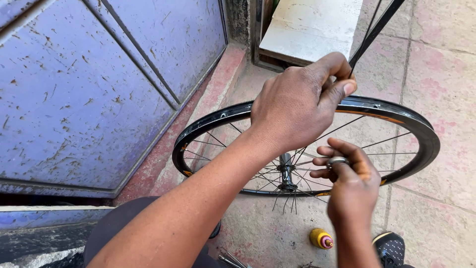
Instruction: Repairing a bicycle wheel by inserting spokes into the hub and rim and tightening them using a spoke wrench.
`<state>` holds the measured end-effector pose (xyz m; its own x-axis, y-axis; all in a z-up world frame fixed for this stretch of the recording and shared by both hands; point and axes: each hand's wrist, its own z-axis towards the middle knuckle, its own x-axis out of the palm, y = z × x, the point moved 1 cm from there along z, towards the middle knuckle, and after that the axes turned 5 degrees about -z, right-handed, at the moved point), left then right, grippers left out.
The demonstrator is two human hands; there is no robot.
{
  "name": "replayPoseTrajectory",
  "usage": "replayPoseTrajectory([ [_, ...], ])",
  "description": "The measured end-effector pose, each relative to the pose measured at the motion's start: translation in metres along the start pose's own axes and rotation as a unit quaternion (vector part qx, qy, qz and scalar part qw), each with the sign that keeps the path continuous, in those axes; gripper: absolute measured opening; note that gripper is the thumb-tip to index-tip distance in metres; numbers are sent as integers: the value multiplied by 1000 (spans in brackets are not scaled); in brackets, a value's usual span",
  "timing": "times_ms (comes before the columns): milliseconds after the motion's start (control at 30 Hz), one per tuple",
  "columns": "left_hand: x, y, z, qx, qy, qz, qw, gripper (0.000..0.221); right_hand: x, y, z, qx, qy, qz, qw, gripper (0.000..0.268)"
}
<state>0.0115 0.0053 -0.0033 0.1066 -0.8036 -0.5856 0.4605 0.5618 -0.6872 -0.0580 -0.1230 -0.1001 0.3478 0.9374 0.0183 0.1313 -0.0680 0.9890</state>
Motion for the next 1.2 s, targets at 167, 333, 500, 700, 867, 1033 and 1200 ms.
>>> replayPoseTrajectory([
  [167,-3,-3,-1,1,8,-9,1000,16,-28,38,-2,-9,131,9,991,41],
  [333,-7,-14,-7,6,28,-29,999,14,-19,104,-10,-278,49,-188,941,28],
  [500,-3,-20,-14,56,49,-34,997,8,-5,134,12,-418,145,-297,846,11],
  [700,-7,-18,-11,24,226,150,962,98,-69,116,51,-306,112,-325,888,22],
  [867,-3,-5,-12,31,239,184,953,32,-106,112,63,-261,145,-365,882,36],
  [1033,4,-26,-21,32,183,90,978,14,-133,83,51,-239,167,-362,885,43],
  [1200,-1,-34,-11,-7,148,79,986,16,-156,69,59,-268,115,-357,887,40],
])
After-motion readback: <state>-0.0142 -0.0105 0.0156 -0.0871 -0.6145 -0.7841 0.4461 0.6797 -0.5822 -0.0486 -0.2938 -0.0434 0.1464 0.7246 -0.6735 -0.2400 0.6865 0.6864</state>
